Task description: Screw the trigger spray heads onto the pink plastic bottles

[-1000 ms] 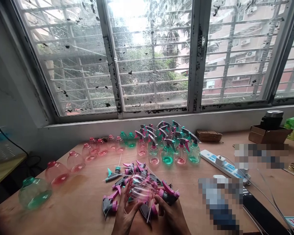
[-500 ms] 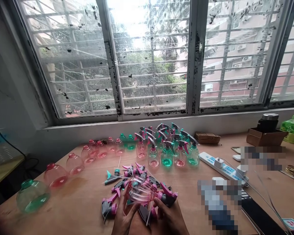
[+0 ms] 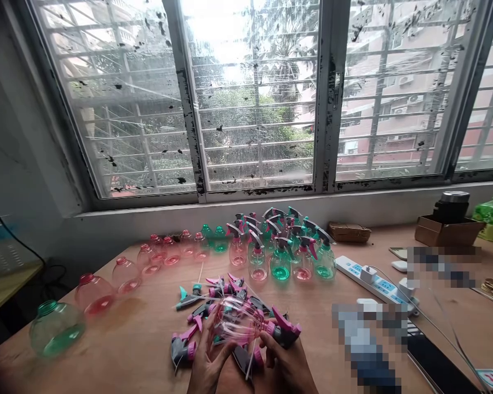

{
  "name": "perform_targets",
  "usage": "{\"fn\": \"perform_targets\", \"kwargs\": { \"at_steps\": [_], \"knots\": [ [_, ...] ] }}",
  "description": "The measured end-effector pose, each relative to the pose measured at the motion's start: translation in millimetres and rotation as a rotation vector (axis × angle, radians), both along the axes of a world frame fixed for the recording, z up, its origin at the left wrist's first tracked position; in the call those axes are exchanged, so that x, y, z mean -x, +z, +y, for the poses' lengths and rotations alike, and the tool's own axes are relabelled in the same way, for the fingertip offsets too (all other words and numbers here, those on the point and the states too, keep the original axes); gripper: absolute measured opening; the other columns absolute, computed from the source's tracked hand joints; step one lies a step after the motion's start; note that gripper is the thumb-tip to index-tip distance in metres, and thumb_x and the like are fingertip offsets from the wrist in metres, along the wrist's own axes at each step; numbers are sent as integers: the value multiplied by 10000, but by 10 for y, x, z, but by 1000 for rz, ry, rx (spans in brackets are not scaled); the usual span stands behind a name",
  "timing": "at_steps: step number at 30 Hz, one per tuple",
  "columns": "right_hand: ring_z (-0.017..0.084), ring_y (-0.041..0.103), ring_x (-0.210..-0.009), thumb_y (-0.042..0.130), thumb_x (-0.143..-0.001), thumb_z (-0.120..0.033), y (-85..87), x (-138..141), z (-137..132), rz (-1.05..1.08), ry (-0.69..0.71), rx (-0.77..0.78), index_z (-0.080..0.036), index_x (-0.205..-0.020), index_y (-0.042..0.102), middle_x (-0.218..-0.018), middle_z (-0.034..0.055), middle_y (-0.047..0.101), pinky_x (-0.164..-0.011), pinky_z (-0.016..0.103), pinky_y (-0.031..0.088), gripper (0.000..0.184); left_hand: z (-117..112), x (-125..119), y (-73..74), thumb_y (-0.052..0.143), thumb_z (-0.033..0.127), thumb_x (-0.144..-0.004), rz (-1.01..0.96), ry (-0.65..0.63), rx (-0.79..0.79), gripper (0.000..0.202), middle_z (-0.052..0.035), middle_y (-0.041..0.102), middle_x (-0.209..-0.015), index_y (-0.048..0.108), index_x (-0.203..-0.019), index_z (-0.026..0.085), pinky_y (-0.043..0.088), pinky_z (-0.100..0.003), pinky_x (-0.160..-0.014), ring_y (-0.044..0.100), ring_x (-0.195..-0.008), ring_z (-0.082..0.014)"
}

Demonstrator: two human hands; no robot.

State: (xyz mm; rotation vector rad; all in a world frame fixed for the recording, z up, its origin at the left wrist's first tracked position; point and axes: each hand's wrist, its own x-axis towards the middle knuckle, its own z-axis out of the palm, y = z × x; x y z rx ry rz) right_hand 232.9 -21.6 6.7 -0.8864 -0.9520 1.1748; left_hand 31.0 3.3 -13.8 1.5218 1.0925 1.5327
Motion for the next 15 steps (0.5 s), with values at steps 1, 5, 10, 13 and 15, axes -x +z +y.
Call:
{"fn": "perform_targets", "kwargs": {
  "at_steps": [1,5,10,13,15],
  "knots": [
    [108,531,-430,850,-712,-583,14,-6,-3,7,-5,2,-193,-1005,696,-636,-13,689,-439,237,418,511,-4,5,0,777,398,-832,19,2,-1,606,-89,477,-1588,560,-1393,330,313,-527,-1237,387,-1492,-360],
    [103,528,-444,854,-721,-563,-2,-10,-5,-12,12,14,-186,-966,701,-627,-15,685,-453,230,420,475,-51,-15,47,841,401,-761,36,7,28,753,-97,478,-1584,511,-1434,327,326,-535,-1228,404,-1478,-383],
    [98,507,-461,836,-765,-528,-111,4,25,-4,31,-19,-176,-1041,703,-653,-13,682,-462,229,422,467,-90,-86,107,790,500,-787,-75,7,49,760,-126,454,-1589,483,-1445,275,407,-521,-1177,443,-1447,-393],
    [110,529,-461,836,-754,-548,-135,-5,38,-19,15,1,-174,-1038,707,-661,3,699,-465,241,432,487,-82,-77,93,810,485,-769,-61,31,42,740,-127,417,-1614,518,-1416,276,479,-495,-1118,414,-1465,-404],
    [117,537,-458,843,-736,-562,-116,-12,37,-24,-7,14,-178,-1043,710,-656,6,702,-462,248,436,509,-71,-46,69,819,434,-777,-5,38,17,719,-127,399,-1626,524,-1414,279,454,-489,-1143,369,-1493,-395]
  ]
}}
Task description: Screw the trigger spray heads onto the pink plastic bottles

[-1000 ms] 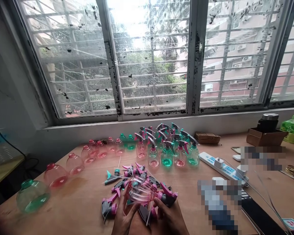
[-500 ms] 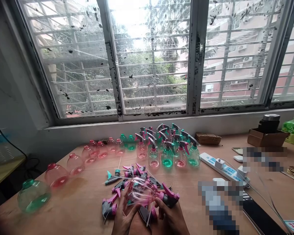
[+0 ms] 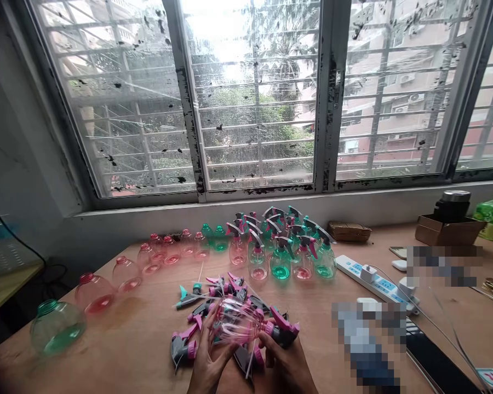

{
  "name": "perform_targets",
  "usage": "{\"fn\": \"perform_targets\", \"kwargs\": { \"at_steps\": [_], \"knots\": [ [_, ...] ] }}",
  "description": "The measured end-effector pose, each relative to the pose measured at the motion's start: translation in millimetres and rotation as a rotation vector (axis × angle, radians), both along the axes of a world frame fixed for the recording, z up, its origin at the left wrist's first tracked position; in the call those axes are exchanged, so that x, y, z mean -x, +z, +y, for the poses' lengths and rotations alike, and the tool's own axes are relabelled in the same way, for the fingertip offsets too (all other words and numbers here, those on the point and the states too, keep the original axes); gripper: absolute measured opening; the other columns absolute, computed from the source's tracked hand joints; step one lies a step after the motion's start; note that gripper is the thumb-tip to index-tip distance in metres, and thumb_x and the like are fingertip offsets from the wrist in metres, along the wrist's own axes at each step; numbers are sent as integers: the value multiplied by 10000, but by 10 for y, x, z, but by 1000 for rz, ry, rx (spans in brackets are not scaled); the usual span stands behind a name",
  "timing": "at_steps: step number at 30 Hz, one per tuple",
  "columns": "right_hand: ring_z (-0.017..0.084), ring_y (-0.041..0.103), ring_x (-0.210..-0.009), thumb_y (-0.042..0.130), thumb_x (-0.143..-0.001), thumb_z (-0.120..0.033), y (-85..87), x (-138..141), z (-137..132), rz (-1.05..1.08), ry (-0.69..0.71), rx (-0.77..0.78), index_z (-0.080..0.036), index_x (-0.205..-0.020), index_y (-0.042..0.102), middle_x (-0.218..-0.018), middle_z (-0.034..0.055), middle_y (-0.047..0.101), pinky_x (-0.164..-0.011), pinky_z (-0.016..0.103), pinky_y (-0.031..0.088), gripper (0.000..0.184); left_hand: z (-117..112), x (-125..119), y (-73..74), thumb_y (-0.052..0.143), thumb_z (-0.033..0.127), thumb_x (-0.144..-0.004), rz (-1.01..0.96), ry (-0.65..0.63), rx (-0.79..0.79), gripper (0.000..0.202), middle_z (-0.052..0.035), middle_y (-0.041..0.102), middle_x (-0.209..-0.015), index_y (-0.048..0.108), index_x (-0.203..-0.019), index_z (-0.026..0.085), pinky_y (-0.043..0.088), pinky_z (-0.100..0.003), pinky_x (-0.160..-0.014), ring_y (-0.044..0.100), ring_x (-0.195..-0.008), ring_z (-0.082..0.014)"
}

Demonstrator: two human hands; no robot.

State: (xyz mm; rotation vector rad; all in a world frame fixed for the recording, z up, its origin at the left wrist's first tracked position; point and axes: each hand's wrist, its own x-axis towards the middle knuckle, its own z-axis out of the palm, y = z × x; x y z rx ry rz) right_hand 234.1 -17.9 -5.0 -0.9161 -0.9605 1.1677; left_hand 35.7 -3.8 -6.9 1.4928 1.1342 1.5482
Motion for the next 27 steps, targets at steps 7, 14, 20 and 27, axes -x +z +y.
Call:
{"fn": "perform_targets", "kwargs": {
  "at_steps": [7,14,20,27],
  "knots": [
    [158,571,-459,874,-674,-570,145,57,-54,7,19,-4,-209,-1063,747,-643,-1,697,-462,283,468,545,54,3,-128,820,450,-776,-15,-11,-9,831,-122,434,-1600,415,-1486,303,345,-513,-1220,403,-1478,-377],
    [191,604,-483,877,-659,-573,165,65,-75,15,18,7,-225,-1176,723,-642,-10,697,-503,325,518,642,105,-6,-183,822,458,-772,-9,6,-37,830,-104,394,-1624,424,-1486,315,371,-483,-1206,379,-1492,-367],
    [179,599,-481,889,-648,-567,127,50,-40,38,53,4,-200,-1026,744,-626,-12,680,-477,298,480,547,121,50,-215,849,461,-731,51,41,-16,827,-112,464,-1589,485,-1457,301,333,-536,-1219,368,-1493,-400],
    [108,507,-408,873,-675,-582,142,69,-41,96,68,-27,-200,-895,657,-573,-10,683,-427,233,390,491,48,-27,-110,872,510,-677,-61,79,-39,816,-115,553,-1508,551,-1390,280,351,-499,-1215,473,-1428,-388]
  ]
}}
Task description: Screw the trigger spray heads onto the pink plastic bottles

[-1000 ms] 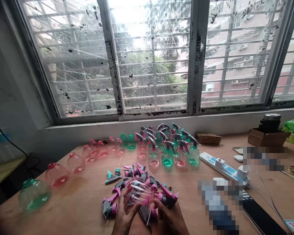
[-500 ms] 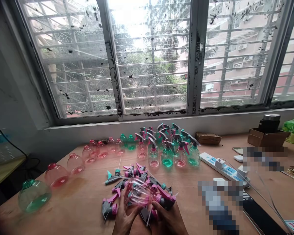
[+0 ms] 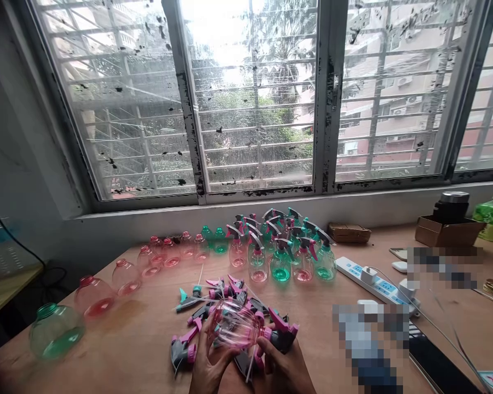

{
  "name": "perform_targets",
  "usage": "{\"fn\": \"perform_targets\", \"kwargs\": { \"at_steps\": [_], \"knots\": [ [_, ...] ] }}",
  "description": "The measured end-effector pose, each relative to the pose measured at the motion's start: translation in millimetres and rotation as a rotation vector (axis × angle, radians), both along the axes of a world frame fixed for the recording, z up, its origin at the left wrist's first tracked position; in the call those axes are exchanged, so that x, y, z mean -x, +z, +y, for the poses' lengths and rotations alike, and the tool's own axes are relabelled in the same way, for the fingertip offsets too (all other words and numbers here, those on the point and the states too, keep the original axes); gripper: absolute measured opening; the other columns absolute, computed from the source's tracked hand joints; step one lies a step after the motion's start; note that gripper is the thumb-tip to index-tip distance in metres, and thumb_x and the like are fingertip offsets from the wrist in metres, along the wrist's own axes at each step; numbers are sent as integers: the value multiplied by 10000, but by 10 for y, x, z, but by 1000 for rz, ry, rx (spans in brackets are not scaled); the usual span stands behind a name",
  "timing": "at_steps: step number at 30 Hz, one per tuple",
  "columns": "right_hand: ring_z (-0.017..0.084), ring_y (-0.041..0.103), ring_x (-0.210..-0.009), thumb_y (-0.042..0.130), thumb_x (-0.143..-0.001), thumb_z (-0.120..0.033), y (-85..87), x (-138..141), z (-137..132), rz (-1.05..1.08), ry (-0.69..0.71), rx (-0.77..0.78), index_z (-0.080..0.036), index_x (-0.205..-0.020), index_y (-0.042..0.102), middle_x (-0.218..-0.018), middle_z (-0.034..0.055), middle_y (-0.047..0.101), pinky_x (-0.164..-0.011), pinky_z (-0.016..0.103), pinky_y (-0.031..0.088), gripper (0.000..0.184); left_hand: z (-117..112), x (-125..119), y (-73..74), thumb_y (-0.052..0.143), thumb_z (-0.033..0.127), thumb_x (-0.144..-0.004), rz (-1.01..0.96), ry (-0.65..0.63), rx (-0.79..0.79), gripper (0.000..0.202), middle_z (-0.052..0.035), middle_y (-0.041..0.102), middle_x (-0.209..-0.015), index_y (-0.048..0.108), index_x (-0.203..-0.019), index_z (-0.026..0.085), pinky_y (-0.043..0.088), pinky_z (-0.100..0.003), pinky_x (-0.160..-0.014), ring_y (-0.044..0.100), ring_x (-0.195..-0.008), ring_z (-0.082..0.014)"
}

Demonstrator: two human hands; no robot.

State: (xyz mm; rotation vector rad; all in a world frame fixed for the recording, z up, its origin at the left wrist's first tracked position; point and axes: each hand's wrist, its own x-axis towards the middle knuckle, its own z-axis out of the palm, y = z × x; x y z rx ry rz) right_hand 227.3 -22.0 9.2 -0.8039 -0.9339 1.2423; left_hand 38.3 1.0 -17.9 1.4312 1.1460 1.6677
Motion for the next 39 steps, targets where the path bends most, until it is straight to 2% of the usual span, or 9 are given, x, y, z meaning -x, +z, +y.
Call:
{"fn": "perform_targets", "kwargs": {
  "at_steps": [5,9,13,16,23,28,31,34,39],
  "knots": [
    [102,523,-416,857,-689,-596,61,-30,-16,-18,-5,20,-205,-829,630,-594,-6,702,-441,226,397,474,-26,2,74,916,479,-626,-32,-29,32,737,-145,587,-1458,629,-1266,250,418,-508,-1167,482,-1416,-406],
    [87,509,-400,843,-702,-610,76,-45,-30,-26,1,11,-204,-815,619,-587,-20,686,-438,214,371,477,-6,-15,34,922,540,-581,-131,-17,22,711,-143,581,-1453,639,-1158,236,448,-479,-1145,539,-1362,-401],
    [93,518,-410,845,-708,-599,90,-41,-34,-33,2,11,-200,-865,646,-605,-16,691,-445,219,384,472,3,-21,8,904,589,-584,-158,-47,91,801,-155,566,-1460,586,-1233,245,534,-440,-1050,643,-1244,-377],
    [104,529,-408,850,-702,-593,110,-37,-32,-31,-26,16,-200,-881,661,-607,-15,690,-437,227,395,471,-26,0,62,895,611,-583,-88,-76,133,891,-160,576,-1457,551,-1321,250,560,-423,-1011,659,-1220,-377],
    [106,514,-398,863,-674,-594,131,-38,-31,-46,-80,34,-191,-871,697,-597,-13,681,-412,227,392,479,-91,14,216,824,548,-722,49,-41,86,711,-126,582,-1483,614,-1335,255,441,-497,-1147,479,-1413,-410],
    [122,508,-464,847,-701,-588,30,-42,-9,-112,-63,28,-172,-952,741,-619,-15,654,-456,252,420,497,-65,15,160,847,467,-715,100,-1,65,737,-112,584,-1488,582,-1382,301,418,-537,-1163,463,-1429,-416],
    [129,494,-483,833,-734,-569,-35,-35,9,-140,-36,6,-185,-1001,754,-565,-45,601,-477,254,414,475,-56,-10,107,833,516,-722,60,-7,80,805,-140,520,-1541,527,-1425,271,420,-505,-1167,481,-1420,-405],
    [143,508,-489,844,-721,-565,-59,-28,21,-141,-13,2,-197,-991,763,-520,-54,577,-476,254,415,463,-54,-30,102,773,575,-771,-33,-71,70,832,-143,493,-1563,459,-1467,245,387,-457,-1200,427,-1467,-367],
    [137,531,-471,847,-694,-599,-45,-29,28,-108,-73,38,-177,-959,759,-631,0,690,-462,261,426,506,-40,10,119,784,479,-803,44,-75,65,728,-103,442,-1607,495,-1441,282,330,-466,-1235,363,-1506,-353]
  ]
}}
